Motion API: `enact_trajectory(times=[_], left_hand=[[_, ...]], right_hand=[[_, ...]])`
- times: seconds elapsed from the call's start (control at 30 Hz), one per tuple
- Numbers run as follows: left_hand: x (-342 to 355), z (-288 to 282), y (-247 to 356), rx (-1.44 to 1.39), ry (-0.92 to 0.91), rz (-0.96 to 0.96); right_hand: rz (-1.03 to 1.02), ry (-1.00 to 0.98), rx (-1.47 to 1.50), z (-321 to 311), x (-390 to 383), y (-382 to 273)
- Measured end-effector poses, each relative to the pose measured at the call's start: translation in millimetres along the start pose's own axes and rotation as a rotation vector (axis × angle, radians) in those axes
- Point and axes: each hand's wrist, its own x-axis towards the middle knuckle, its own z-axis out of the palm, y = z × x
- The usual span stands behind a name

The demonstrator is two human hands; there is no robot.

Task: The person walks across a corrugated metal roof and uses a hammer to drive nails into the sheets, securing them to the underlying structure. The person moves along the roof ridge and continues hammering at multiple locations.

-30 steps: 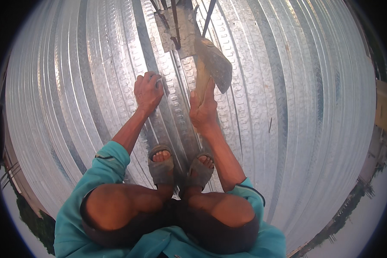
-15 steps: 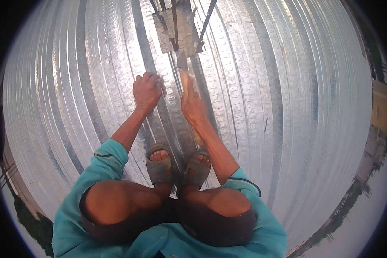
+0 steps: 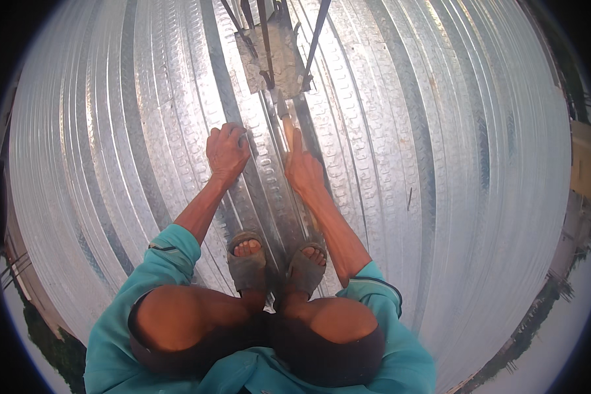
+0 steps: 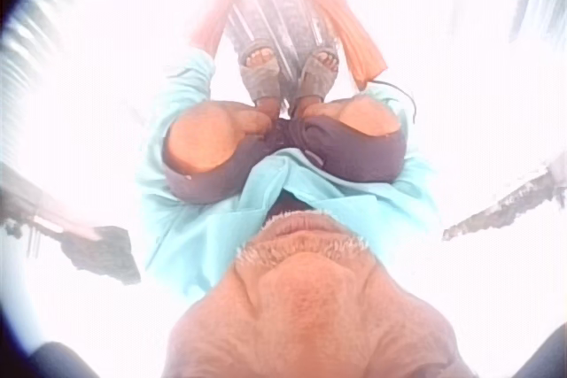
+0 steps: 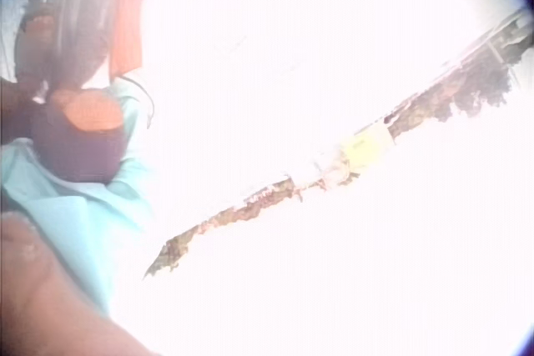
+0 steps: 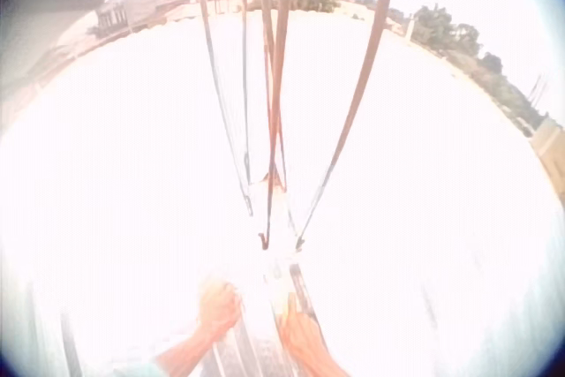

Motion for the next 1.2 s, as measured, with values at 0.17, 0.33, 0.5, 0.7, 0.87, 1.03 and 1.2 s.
enact_trajectory(times=[0.17, 0.33, 0.5, 0.7, 0.87, 1.03, 1.2], left_hand=[[-10.0, -6.1, -9.9, -0.009, 0.074, -0.016], [-4.9, -12.5, -2.8, -0.006, 0.064, 0.000], [-11.6, -4.5, -7.7, -0.008, 0.057, -0.003], [-10.1, -9.1, -7.8, -0.010, 0.074, -0.003], [-5.2, -2.8, -5.8, 0.005, 0.051, 0.013], [-5.0, -9.4, -6.3, -0.006, 0.100, 0.016], [-21.1, -11.8, -1.1, 0.002, -0.029, -0.020]], right_hand=[[-0.296, 0.393, 0.265, -27.5, -13.9, -39.7], [-0.132, 0.205, 0.166, -4.3, -30.3, -20.1], [-0.024, 0.008, 0.171, -13.0, -23.8, -14.1], [-0.078, 0.171, 0.238, -21.2, -21.2, -35.5], [0.006, -0.129, 0.107, -16.7, -10.9, 1.9], [-0.034, 0.209, 0.299, -33.3, -15.5, -32.1], [0.109, -0.204, 0.141, -30.0, -24.3, -12.7]])
